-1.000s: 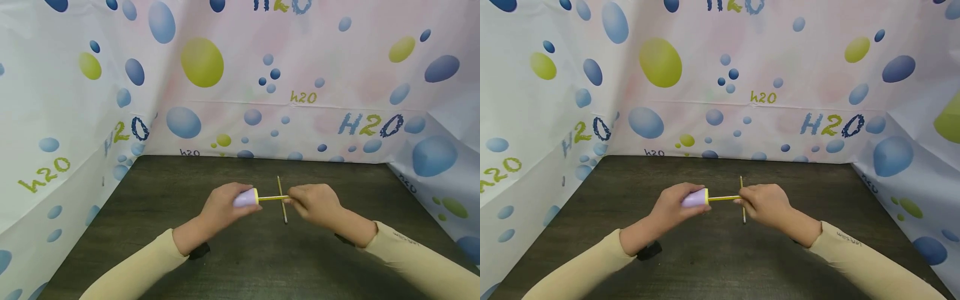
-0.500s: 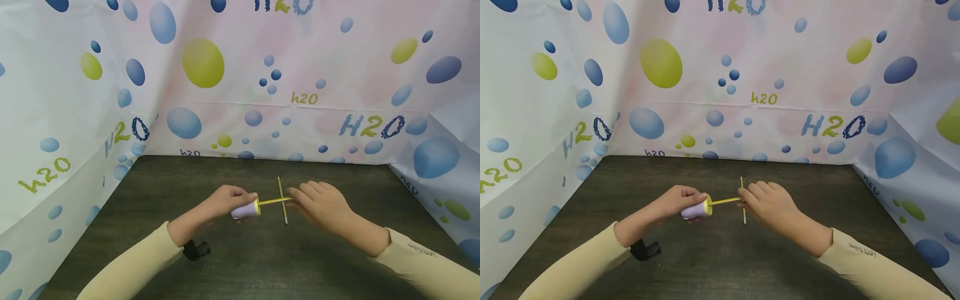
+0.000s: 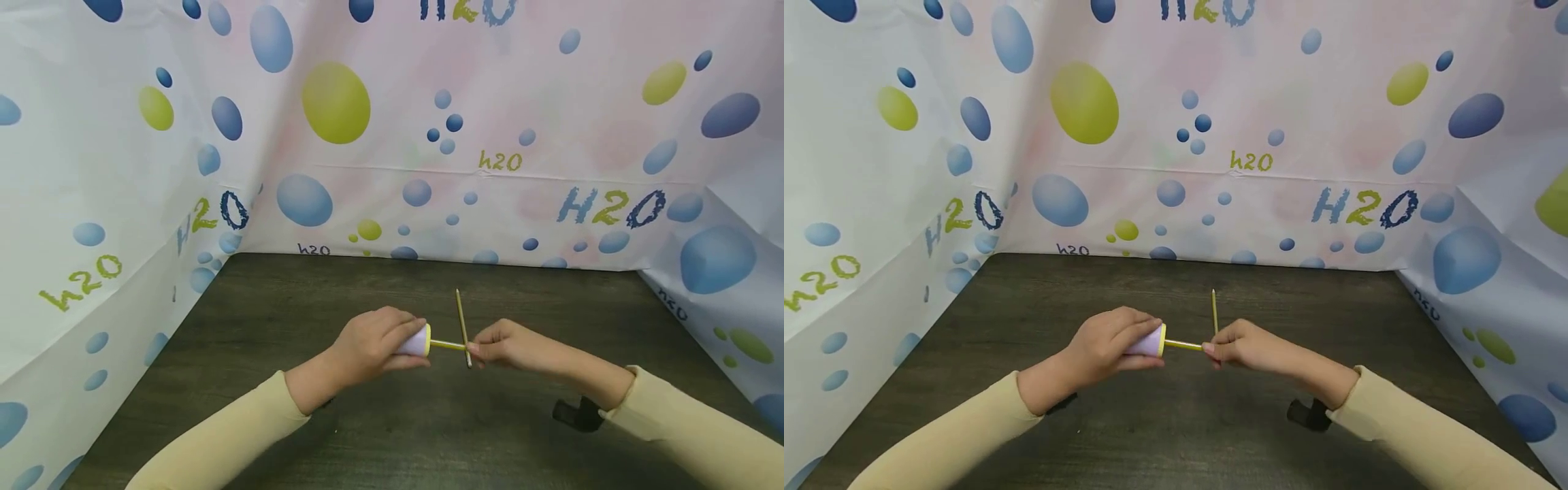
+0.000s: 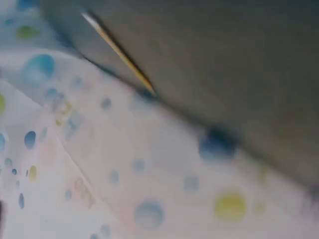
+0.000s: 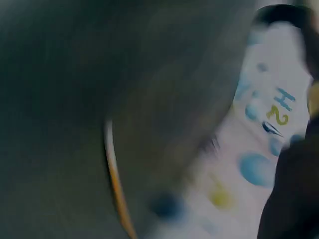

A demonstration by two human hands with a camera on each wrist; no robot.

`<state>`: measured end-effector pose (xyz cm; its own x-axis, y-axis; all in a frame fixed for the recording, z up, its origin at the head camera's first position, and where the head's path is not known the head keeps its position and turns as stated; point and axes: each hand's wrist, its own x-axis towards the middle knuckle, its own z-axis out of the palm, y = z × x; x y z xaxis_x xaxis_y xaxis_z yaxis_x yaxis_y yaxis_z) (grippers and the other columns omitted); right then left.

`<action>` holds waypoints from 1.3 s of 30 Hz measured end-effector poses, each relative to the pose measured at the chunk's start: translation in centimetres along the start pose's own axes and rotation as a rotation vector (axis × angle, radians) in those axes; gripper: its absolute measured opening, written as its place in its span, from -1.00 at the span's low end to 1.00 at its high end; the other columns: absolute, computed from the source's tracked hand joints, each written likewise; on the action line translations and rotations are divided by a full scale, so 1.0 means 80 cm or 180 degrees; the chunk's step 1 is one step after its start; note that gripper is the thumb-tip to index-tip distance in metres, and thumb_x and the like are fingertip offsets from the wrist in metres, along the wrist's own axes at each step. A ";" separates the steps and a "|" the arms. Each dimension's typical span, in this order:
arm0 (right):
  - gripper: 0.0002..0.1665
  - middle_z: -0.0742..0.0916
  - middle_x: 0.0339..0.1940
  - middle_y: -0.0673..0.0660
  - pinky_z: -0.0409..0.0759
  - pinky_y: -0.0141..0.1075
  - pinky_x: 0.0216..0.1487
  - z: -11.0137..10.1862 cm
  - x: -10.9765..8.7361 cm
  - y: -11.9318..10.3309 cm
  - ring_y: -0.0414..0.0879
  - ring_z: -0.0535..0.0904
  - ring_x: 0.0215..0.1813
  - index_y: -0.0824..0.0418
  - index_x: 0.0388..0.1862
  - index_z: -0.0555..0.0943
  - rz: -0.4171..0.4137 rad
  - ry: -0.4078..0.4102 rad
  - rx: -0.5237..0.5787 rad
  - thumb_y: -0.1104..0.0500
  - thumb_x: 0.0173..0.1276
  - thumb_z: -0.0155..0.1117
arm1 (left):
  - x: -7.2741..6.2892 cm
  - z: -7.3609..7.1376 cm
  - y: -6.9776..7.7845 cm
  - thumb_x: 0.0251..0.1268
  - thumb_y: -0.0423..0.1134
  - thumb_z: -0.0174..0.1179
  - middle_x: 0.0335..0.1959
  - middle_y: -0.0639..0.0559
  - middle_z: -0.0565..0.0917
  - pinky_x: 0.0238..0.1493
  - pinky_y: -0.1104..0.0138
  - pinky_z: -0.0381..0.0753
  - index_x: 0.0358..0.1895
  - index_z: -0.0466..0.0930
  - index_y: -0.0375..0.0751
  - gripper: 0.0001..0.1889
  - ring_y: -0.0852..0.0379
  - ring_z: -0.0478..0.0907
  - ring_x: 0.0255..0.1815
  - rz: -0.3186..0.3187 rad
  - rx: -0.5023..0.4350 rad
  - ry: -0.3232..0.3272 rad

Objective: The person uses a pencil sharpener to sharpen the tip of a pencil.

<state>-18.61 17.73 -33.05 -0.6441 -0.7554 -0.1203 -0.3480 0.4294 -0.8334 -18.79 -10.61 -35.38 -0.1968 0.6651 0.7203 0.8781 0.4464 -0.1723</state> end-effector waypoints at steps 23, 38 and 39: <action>-0.77 0.64 -0.42 -0.05 0.44 -0.35 -0.41 -0.010 -0.005 -0.019 -0.31 0.41 -0.44 0.21 -0.09 0.65 0.0146 0.0691 -0.0802 0.05 0.51 0.27 | -0.003 -0.007 -0.018 -0.27 0.01 0.70 -0.21 0.00 0.79 -0.22 0.34 0.72 -0.03 0.72 -0.24 -0.34 0.11 0.73 -0.20 -0.0463 -0.0164 0.0123; -0.77 0.65 -0.44 -0.08 0.40 -0.37 -0.46 -0.014 -0.012 -0.024 -0.34 0.38 -0.46 0.21 -0.08 0.68 0.0187 0.0731 -0.0923 0.07 0.51 0.27 | -0.009 -0.010 -0.022 -0.33 -0.07 0.71 -0.22 -0.03 0.80 -0.25 0.31 0.69 -0.05 0.73 -0.26 -0.35 0.10 0.72 -0.24 -0.0652 -0.0379 0.0214; -0.77 0.65 -0.44 -0.08 0.40 -0.37 -0.45 -0.014 -0.013 -0.025 -0.34 0.38 -0.46 0.21 -0.07 0.68 0.0202 0.0737 -0.0928 0.07 0.51 0.27 | -0.009 -0.010 -0.023 -0.34 -0.08 0.71 -0.22 -0.04 0.80 -0.26 0.31 0.69 -0.05 0.73 -0.26 -0.35 0.09 0.72 -0.24 -0.0658 -0.0389 0.0220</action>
<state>-18.06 18.21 -30.68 -0.7960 -0.6052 -0.0137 -0.4603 0.6198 -0.6356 -19.88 -12.36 -35.03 -0.3512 0.5227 0.7769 0.8692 0.4904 0.0630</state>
